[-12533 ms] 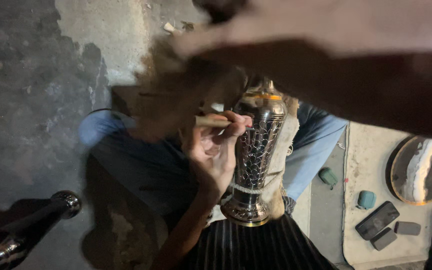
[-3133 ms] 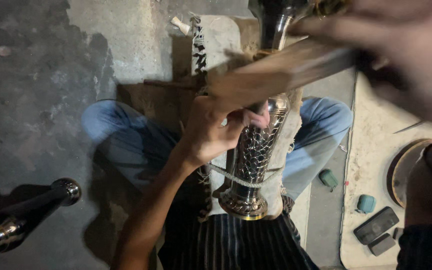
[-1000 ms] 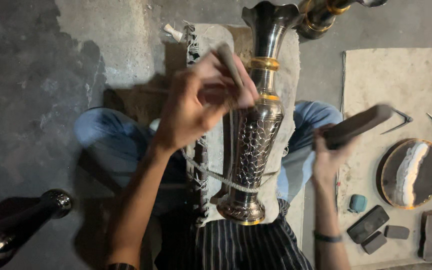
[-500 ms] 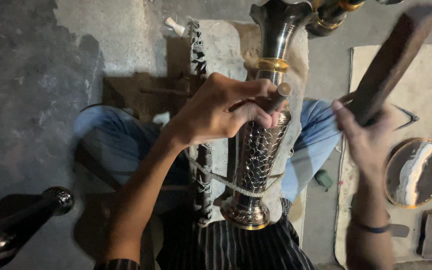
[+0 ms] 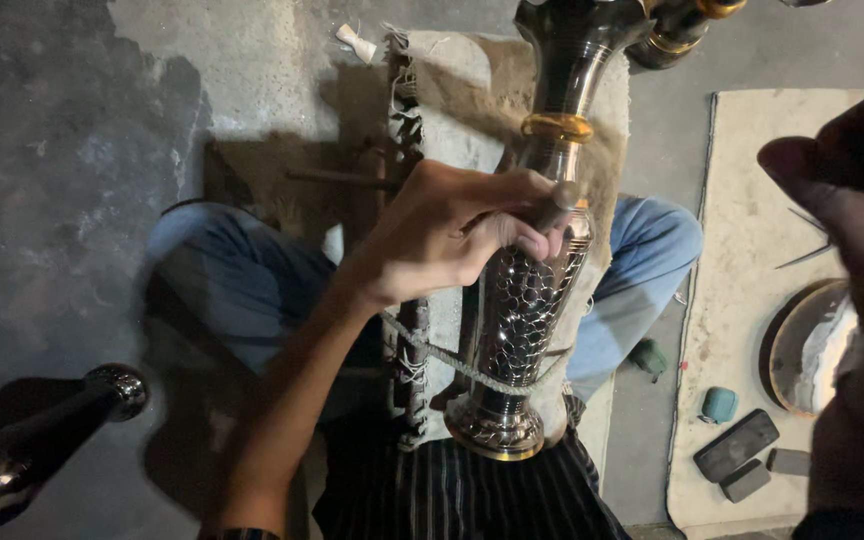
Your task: The person sits on the floor holding a chisel against the patterned body of a brass vase and strikes the chisel with a wooden mallet to carve decorative detail into the metal, repositioning the chisel repeatedly around the surface.
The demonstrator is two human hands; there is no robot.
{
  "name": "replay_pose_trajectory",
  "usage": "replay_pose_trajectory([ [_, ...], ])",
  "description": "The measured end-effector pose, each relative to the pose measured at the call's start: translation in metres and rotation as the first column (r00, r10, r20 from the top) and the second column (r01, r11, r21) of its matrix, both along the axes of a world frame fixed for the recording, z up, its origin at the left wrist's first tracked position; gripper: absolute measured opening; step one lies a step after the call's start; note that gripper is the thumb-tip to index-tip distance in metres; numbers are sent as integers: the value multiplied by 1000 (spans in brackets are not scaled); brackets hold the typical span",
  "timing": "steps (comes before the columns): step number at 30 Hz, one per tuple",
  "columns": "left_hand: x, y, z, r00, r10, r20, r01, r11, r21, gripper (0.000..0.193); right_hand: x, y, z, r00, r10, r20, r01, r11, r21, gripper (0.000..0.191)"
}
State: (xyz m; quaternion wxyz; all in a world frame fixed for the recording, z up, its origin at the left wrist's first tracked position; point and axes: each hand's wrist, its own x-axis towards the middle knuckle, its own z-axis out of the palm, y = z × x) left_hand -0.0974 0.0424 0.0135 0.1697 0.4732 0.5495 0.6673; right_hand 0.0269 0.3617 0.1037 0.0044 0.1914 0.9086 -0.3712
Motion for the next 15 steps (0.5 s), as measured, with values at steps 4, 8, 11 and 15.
replay_pose_trajectory([
  [4,6,-1,2,997,53,55,-53,999,11,34,-32,11,6,940,339,45,-341,939,51,46],
  [8,13,0,8,987,93,129,-103,992,77,35,-51,-1,15,845,532,49,-529,820,219,46],
  [11,21,-8,17,969,136,205,-157,984,90,23,-64,-24,26,799,599,49,-588,763,266,46],
  [15,31,-3,29,926,279,255,-284,959,-18,11,-89,-49,43,758,648,74,-638,713,292,46],
])
